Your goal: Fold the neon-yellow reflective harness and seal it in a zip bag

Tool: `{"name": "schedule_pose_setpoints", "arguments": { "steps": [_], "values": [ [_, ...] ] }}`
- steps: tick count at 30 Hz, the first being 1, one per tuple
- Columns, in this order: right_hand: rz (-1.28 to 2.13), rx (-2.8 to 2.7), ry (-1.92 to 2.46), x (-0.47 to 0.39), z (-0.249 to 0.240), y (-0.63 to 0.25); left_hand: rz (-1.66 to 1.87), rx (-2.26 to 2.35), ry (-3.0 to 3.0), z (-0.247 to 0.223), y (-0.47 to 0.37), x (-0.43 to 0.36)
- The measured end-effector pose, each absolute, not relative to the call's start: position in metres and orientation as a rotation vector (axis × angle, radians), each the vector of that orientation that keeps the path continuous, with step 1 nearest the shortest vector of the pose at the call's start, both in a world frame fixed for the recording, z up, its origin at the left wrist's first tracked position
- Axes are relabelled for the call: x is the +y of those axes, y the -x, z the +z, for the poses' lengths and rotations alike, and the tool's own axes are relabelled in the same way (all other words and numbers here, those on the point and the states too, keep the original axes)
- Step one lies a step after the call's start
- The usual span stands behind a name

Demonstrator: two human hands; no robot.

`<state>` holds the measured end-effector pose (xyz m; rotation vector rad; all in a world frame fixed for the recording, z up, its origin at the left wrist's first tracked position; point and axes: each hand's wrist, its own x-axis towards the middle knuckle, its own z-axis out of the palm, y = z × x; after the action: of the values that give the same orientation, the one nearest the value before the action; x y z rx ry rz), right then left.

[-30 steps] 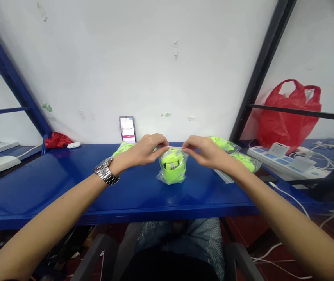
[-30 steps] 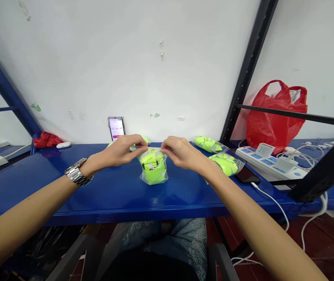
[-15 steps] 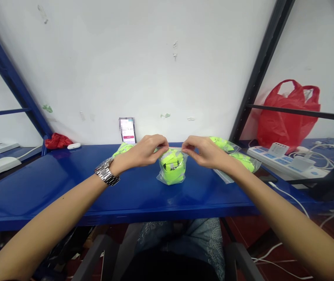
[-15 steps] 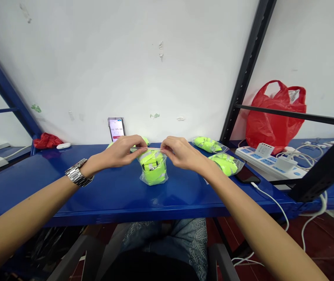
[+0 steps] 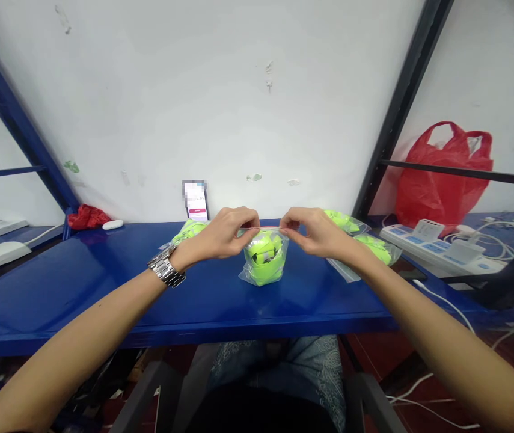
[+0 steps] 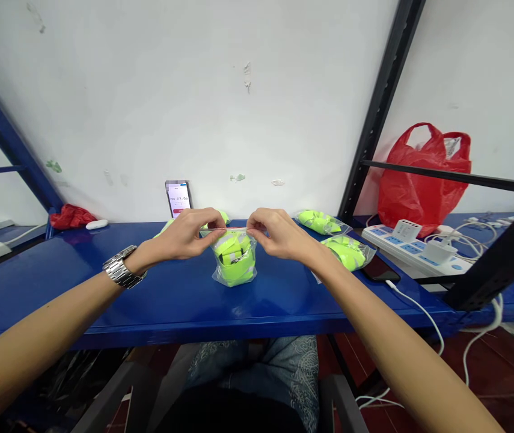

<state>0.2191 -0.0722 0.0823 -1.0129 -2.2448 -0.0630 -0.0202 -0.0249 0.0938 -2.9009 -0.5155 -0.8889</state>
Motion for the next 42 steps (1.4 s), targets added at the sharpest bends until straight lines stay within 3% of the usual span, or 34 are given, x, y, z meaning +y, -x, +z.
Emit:
{"name": "schedule_pose_setpoints", "arguments": {
  "steps": [16,32,42],
  "values": [
    [-0.214,-2.467,0.821,-0.066,0.099,-0.194,-0.77,-0.395,2.926,0.101,0.02,-0.024],
    [-0.016,-2.31,1.041,-0.082,0.079,-0.237,-0.723,-0.579,3.118,0.099,0.039,-0.027],
    [-0.154,-2.272,1.094,-0.083,0.073,-0.237,-0.565,-0.482,2.962,0.096,0.037,-0.024]
  ]
}}
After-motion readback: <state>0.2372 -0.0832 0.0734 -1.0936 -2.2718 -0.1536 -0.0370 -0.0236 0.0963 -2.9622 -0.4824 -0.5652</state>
